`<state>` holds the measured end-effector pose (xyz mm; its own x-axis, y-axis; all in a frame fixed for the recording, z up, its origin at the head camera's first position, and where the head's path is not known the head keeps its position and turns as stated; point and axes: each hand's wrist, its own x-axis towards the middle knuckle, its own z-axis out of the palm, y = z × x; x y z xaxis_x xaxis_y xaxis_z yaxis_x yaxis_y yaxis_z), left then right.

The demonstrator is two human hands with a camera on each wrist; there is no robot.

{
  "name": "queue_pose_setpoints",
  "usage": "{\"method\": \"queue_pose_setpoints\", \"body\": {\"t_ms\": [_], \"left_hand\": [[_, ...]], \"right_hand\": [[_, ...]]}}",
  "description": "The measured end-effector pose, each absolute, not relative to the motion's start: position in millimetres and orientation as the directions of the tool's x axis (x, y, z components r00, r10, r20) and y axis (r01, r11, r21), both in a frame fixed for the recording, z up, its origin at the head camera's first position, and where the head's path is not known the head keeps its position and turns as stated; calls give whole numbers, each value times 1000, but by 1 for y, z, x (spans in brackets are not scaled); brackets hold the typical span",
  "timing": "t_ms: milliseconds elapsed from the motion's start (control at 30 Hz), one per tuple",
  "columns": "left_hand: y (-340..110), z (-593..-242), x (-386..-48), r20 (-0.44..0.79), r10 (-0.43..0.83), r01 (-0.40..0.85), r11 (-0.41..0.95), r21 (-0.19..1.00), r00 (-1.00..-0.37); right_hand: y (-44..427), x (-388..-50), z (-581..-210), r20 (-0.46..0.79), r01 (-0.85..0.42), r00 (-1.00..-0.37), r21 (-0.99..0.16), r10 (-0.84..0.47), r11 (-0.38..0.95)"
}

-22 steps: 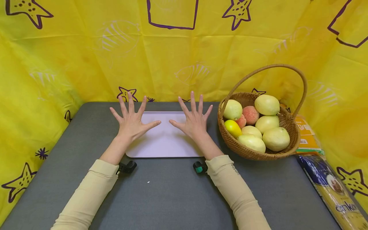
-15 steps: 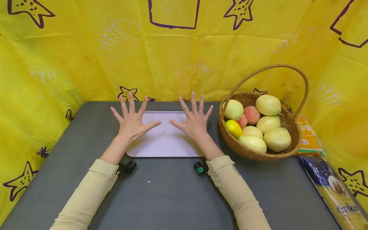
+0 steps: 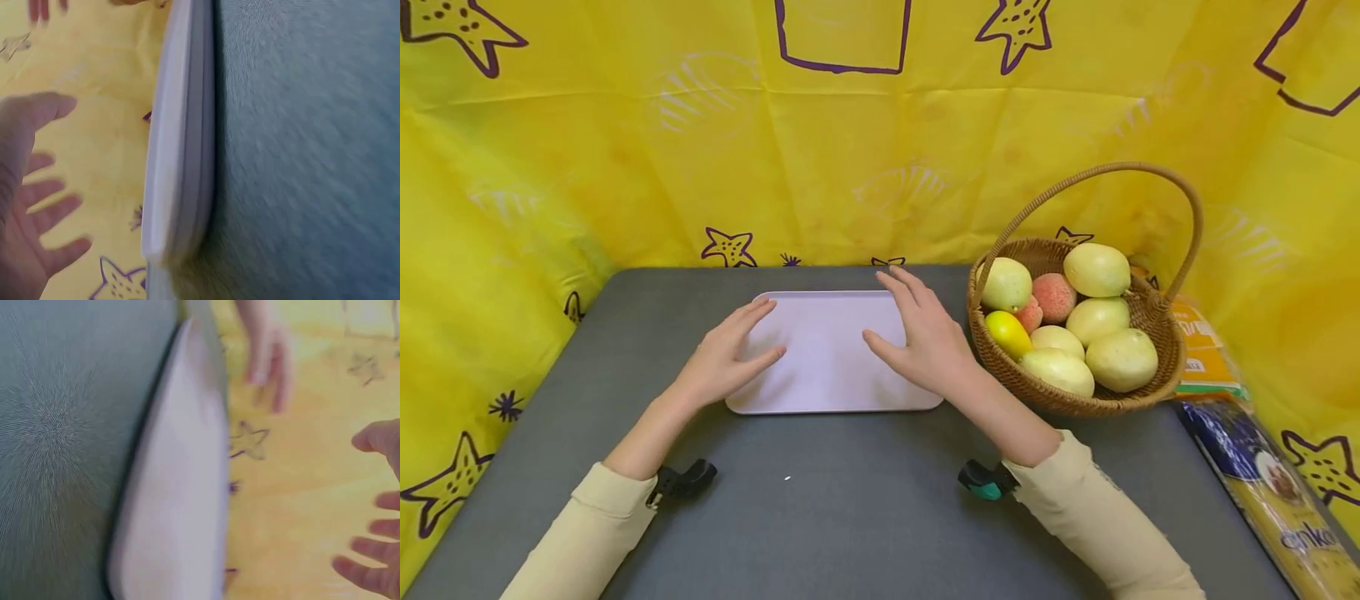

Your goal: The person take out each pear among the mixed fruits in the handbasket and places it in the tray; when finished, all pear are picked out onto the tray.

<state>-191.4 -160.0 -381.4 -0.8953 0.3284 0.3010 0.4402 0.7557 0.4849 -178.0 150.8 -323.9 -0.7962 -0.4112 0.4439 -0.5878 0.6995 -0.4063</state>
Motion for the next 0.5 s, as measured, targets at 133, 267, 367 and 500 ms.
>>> {"method": "queue_pose_setpoints", "body": {"t_ms": [133,267,367,500], "left_hand": [[-175,-390,-183,208,355,406,695,593,-911],[-185,-401,-183,31,376,307,704,641,-926],[-189,-410,-186,-28,385,275,707,652,-922],[-192,-419,-188,-56,383,253,705,662,-922]], "right_hand": [[185,-156,-293,436,-625,-775,-415,-459,661],[226,-150,-264,300,-553,-833,-421,-465,719],[254,-156,-245,155,-448,-893,-406,-424,796],[279,-176,-231,54,-364,-928,-335,-368,869]]}}
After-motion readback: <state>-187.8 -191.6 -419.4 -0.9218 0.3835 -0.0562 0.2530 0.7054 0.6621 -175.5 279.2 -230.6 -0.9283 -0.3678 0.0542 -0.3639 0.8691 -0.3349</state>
